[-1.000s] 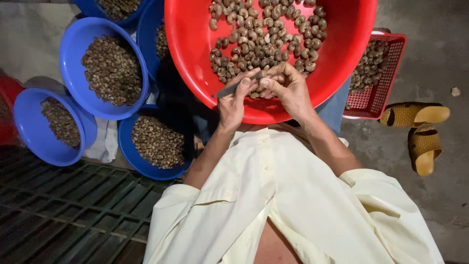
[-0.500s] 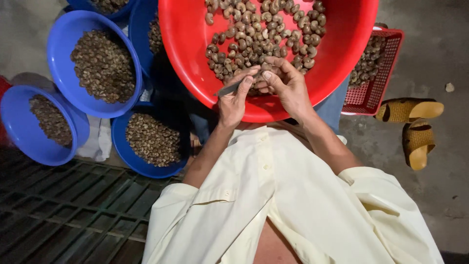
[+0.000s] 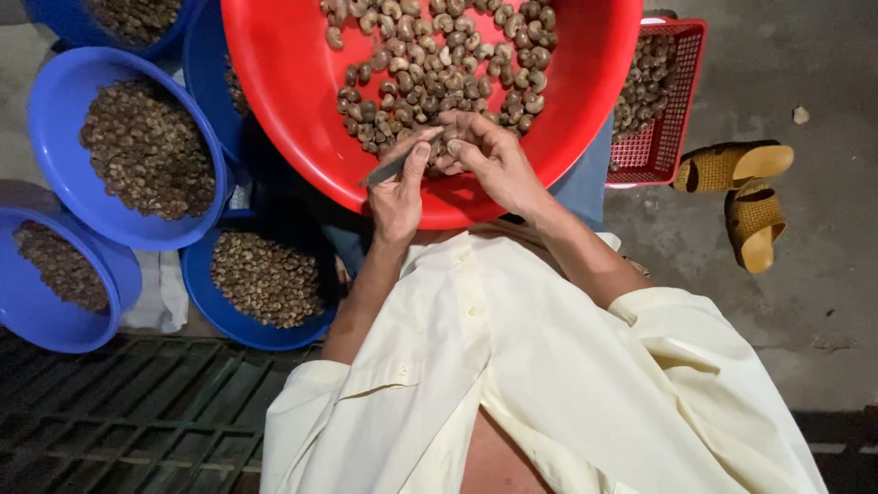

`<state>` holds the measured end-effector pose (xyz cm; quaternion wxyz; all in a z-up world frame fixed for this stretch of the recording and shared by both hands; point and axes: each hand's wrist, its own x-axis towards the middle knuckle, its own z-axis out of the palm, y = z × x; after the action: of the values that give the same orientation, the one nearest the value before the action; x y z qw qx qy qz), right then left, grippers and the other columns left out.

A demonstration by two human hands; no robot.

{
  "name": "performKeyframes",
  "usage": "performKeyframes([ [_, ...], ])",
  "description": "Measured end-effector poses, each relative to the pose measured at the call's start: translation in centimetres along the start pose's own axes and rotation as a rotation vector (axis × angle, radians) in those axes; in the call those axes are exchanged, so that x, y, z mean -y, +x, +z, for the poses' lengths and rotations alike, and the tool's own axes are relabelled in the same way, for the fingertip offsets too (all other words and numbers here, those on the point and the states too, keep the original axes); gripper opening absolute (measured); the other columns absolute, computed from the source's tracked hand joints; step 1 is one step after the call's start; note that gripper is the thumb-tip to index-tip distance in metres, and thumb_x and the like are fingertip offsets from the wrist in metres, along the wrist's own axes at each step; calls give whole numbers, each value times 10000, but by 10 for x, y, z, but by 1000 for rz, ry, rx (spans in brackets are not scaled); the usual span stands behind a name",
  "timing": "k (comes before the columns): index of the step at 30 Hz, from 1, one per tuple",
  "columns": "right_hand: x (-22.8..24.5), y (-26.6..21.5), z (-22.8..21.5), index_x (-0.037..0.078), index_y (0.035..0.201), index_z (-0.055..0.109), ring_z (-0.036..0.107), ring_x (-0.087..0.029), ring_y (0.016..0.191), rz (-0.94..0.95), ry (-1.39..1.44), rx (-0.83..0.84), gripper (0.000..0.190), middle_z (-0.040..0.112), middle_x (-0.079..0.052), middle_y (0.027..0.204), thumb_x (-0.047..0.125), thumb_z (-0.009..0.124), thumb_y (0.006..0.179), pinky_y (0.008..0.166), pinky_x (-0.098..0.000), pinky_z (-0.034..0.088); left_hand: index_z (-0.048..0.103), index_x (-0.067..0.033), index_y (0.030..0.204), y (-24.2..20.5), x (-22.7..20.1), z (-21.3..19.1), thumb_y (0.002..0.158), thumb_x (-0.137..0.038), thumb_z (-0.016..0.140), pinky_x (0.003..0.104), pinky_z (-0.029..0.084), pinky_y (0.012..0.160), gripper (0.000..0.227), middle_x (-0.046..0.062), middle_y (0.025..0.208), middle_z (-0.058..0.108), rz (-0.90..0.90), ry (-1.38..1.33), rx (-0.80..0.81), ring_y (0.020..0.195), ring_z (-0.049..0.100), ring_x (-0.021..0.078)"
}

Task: Manually processing nuts by peeling or cracking them with a small metal tool

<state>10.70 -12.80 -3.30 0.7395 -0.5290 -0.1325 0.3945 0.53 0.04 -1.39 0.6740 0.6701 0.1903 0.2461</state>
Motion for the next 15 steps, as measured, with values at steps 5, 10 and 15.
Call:
performKeyframes([
  [5,43,-5,-2,-34,1377,534,696,-249,918,-121,-186,-83,381,664,-184,1078,-5,573,999,795,-352,638,689,44,1185,-1,-39,-4,1055,-45,606,385,608,960,178,194,1197,716,33,207,66,1096,707,277],
  [10,84,-20,-58,137,1377,506,660,-227,859,-396,-392,-316,303,632,-111,1090,0,519,1108,766,-373,681,671,59,1197,-20,-46,-27,985,36,662,369,621,930,213,196,1215,710,130,508,89,1069,729,317],
  [15,38,-34,-193,17,1339,578,656,-220,741,-443,-335,-697,219,749,-200,1057,31,647,1131,627,-308,590,727,-6,1168,-31,-23,-66,1064,-55,573,503,278,1346,192,195,1573,453,159,640,-384,1547,337,334],
])
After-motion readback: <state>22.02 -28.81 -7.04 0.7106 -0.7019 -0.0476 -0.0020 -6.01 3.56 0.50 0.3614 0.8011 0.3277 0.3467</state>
